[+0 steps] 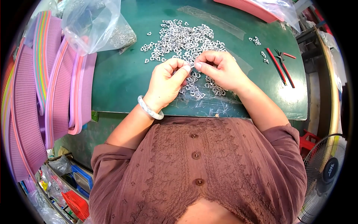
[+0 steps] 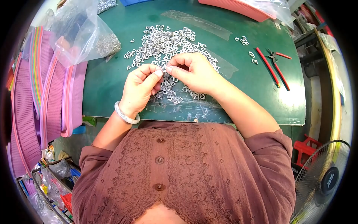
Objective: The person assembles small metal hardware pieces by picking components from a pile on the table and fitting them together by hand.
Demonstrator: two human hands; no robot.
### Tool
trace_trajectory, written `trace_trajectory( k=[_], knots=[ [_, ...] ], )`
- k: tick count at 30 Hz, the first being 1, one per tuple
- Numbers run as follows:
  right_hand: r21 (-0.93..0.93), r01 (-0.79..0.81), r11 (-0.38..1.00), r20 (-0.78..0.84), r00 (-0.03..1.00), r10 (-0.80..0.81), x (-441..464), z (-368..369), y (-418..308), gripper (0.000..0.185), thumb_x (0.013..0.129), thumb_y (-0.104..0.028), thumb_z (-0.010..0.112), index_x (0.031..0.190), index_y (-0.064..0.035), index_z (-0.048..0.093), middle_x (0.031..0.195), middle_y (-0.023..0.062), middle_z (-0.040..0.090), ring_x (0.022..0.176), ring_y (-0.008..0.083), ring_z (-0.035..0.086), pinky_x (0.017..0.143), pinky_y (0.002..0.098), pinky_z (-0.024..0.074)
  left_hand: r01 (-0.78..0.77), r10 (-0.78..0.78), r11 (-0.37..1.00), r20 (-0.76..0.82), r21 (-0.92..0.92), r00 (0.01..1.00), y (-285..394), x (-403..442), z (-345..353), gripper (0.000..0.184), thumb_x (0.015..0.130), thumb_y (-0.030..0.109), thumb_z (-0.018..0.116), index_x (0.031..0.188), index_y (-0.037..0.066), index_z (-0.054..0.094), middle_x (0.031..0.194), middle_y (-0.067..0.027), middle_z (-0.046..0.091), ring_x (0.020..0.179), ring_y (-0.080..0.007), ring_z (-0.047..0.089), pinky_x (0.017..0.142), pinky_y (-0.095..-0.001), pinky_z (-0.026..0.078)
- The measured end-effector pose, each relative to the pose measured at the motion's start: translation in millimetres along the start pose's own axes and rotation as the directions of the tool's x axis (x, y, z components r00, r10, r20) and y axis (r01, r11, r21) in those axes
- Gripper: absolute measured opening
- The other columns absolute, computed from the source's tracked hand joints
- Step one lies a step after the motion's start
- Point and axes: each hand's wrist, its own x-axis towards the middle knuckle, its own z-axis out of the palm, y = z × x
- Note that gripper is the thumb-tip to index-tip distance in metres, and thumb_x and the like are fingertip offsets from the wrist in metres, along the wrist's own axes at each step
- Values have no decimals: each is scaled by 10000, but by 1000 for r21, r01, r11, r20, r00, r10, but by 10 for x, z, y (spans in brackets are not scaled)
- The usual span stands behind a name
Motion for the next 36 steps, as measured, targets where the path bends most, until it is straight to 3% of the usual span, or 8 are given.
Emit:
trace_trajectory(
  k=[4, 8, 23, 36],
  knots=[
    [142, -61, 988, 22, 998, 58, 2, 7, 30, 155, 790, -156, 574, 785, -4, 603, 624, -40, 504, 587, 31, 407, 520, 208, 357, 55, -53, 991, 19, -120, 998, 8, 3, 0, 103, 847, 125, 521, 829, 36, 571, 683, 6, 544, 546, -38, 466, 489, -161, 387],
    [158, -72, 985, -1, 997, 73, 1, -3, 54, 153, 787, -155, 580, 765, -6, 607, 624, -47, 502, 582, 31, 408, 523, 205, 357, 115, -111, 977, 31, -181, 993, 32, 8, -16, 115, 850, 134, 513, 835, 39, 575, 680, -7, 551, 533, -46, 469, 466, -159, 376],
    [147, -48, 988, 18, 999, 46, -14, 10, 21, 137, 796, -137, 585, 787, -2, 606, 664, -32, 542, 611, 31, 443, 555, 201, 385, 218, -209, 942, 65, -255, 976, 41, 26, -17, 93, 843, 123, 514, 795, 65, 568, 662, -6, 540, 505, -62, 444, 437, -168, 329],
    [196, -65, 978, 35, 998, 60, -19, 8, -2, 126, 799, -125, 576, 805, -2, 600, 696, -27, 558, 644, 32, 464, 588, 199, 401, 214, -205, 940, 64, -265, 977, 34, 31, -26, 78, 837, 122, 537, 805, 61, 574, 657, -4, 542, 495, -58, 439, 434, -168, 337]
  ],
)
